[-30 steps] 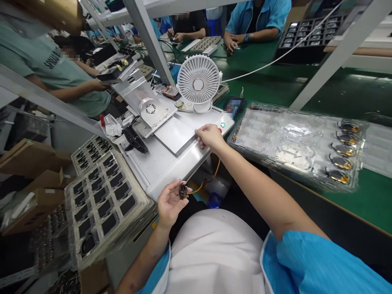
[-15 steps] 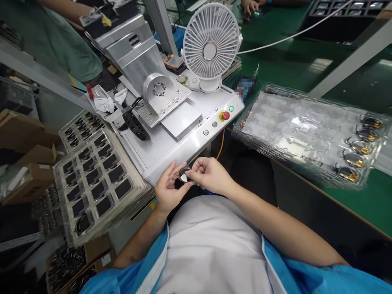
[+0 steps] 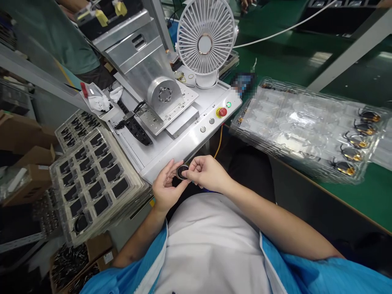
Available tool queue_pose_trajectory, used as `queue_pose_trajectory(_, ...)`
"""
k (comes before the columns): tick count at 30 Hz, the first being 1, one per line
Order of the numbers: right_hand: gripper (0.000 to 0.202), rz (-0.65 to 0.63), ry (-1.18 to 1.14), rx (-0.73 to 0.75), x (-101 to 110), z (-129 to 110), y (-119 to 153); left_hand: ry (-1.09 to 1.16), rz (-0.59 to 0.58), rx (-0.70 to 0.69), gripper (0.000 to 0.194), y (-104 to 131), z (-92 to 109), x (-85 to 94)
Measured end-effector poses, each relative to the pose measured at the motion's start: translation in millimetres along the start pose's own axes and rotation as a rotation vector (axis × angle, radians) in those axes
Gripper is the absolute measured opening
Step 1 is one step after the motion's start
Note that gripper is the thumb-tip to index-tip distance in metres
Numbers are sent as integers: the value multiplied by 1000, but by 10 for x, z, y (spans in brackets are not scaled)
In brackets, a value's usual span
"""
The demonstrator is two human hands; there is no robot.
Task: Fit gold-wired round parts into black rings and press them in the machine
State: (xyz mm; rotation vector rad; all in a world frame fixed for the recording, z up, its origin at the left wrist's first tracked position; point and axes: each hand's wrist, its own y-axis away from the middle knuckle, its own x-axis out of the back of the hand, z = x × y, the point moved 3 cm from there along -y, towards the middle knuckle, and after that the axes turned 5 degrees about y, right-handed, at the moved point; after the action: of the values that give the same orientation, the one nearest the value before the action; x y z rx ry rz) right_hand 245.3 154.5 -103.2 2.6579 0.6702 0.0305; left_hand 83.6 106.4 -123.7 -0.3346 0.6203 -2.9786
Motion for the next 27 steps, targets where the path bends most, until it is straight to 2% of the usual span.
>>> queue_pose_trajectory(8, 34, 47, 97, -12, 17, 22, 10, -62, 5, -7, 73, 7, -10, 3)
queue_pose_trajectory(12, 29, 154, 124, 75, 7, 66, -6, -52, 14, 2, 71, 24, -23, -2)
queue_pose_trajectory(15, 37, 73, -24, 40, -21, 134, 4, -13, -11, 8, 73, 55, -45, -48)
queue_pose_trajectory(17, 43, 42, -98, 17, 96, 152, 49, 20, -68, -18, 78, 76, -59, -80)
queue_pose_trajectory(18, 45, 102, -108, 32, 242, 142, 99, 32, -97, -30, 81, 83, -69, -85)
queue_pose_trajectory(19, 46, 226, -100, 66, 455, 119, 182, 36, -117, -36, 81, 87, -83, -77)
queue_pose_trajectory(20, 44, 407, -74, 104, 726, 91, 311, 34, -127, -32, 80, 87, -101, -56)
queue_pose_trajectory(22, 35, 844, 22, 137, 1363, 50, 711, 15, -130, 1, 67, 75, -137, 12)
queue_pose_trajectory(23, 27, 1070, 106, 103, 1686, 53, 966, 3, -128, 16, 58, 63, -143, 49)
queue_pose_trajectory(25, 17, 1446, 311, -65, 2254, 124, 1481, -19, -137, 16, 42, 31, -111, 103)
queue_pose_trajectory(26, 23, 1590, 435, -228, 2480, 196, 1700, -29, -149, 2, 36, 12, -71, 113)
queue_pose_trajectory(27, 31, 1670, 555, -369, 2660, 276, 1855, -36, -163, -21, 32, -7, -15, 110)
